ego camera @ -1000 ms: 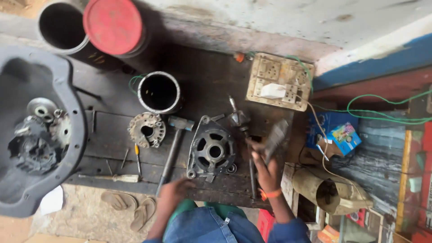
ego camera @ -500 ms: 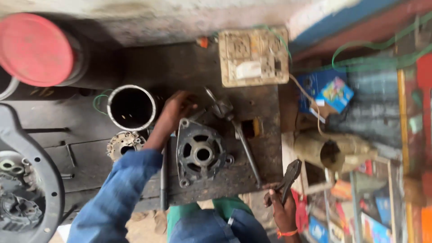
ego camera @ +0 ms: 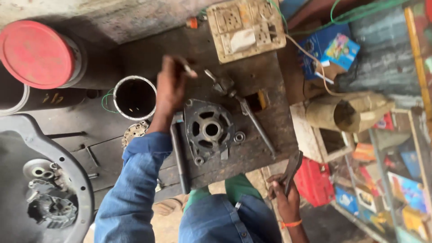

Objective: Disassembling and reassembling an alternator or starter motor on a workshop bench.

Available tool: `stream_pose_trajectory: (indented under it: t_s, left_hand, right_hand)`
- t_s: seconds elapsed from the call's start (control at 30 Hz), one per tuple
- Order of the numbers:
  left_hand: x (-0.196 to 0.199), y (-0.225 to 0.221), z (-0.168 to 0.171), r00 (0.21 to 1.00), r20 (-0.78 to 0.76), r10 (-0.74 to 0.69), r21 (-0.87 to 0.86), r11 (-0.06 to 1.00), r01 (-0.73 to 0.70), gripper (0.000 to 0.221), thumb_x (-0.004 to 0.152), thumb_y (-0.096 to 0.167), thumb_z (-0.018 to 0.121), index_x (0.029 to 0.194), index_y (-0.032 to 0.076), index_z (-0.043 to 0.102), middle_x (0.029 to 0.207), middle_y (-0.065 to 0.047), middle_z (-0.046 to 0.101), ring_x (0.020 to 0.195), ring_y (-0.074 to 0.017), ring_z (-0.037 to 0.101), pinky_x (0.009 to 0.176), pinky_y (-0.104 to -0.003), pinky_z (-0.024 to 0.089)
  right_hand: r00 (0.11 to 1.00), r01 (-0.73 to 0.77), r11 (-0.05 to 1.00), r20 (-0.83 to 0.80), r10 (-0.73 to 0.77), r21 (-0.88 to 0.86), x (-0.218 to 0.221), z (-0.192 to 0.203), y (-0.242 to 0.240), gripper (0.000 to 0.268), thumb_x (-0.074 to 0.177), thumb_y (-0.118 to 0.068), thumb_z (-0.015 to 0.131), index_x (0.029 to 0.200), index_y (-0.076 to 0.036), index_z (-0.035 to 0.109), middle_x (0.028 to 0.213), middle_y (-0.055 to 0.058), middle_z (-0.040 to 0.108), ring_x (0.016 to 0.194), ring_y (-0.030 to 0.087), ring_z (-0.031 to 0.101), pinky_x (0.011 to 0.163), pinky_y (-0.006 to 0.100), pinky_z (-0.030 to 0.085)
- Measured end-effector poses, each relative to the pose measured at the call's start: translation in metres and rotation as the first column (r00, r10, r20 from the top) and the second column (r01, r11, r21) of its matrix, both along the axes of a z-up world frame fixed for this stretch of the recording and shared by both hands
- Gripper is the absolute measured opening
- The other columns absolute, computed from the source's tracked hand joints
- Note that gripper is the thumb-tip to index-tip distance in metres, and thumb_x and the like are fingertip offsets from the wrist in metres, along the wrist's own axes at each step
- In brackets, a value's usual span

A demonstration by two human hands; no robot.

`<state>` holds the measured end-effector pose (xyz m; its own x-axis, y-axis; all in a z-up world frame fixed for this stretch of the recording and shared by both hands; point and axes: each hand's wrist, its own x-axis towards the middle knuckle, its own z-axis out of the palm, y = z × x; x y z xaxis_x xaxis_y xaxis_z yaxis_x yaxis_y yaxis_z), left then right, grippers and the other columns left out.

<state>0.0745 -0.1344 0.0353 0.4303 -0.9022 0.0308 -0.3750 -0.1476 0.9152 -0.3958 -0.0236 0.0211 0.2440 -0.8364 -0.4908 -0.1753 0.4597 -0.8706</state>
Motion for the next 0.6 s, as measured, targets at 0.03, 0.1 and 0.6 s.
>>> stream_pose_trajectory:
  t_s: [0.03, 0.1, 0.6]
  left_hand:
    - [-0.007, 0.002, 0.024, 1.0, 0.0, -0.012, 0.008, 1.0, 0.012, 0.022, 0.095, -0.001, 0.067, 0.113, 0.001, 0.054, 0.103, -0.017, 0.075, 0.096, -0.0254, 0.077, 0.084, -0.039, 0.06]
    - [-0.019, 0.007, 0.074, 0.956, -0.286, -0.071, -0.4, 0.915, -0.052, 0.023, 0.108, -0.008, 0.061, 0.123, 0.002, 0.046, 0.124, -0.018, 0.071, 0.111, -0.0243, 0.07, 0.098, -0.036, 0.055]
    - [-0.105, 0.044, 0.123, 0.952, 0.258, -0.161, 0.003, 0.986, 0.166, 0.032, 0.083, 0.014, 0.089, 0.108, 0.0, 0.074, 0.101, -0.01, 0.076, 0.087, -0.0186, 0.073, 0.077, -0.031, 0.057]
  right_hand:
    - [1.0, 0.012, 1.0, 0.0, -0.012, 0.008, -0.003, -0.002, 0.005, 0.014, 0.098, -0.012, 0.058, 0.105, 0.0, 0.06, 0.091, 0.009, 0.066, 0.062, 0.013, 0.06, 0.056, 0.03, 0.048]
    - [1.0, -0.004, 1.0, 0.02, 0.004, -0.005, -0.008, -0.008, 0.016, 0.015, 0.103, -0.012, 0.059, 0.107, 0.002, 0.062, 0.081, 0.011, 0.063, 0.062, 0.014, 0.06, 0.057, 0.03, 0.048]
    - [0.964, 0.186, 0.981, 0.185, -0.192, 0.049, -0.011, -0.009, 0.042, 0.012, 0.102, -0.009, 0.056, 0.105, 0.003, 0.057, 0.095, 0.013, 0.069, 0.061, 0.015, 0.063, 0.053, 0.028, 0.05]
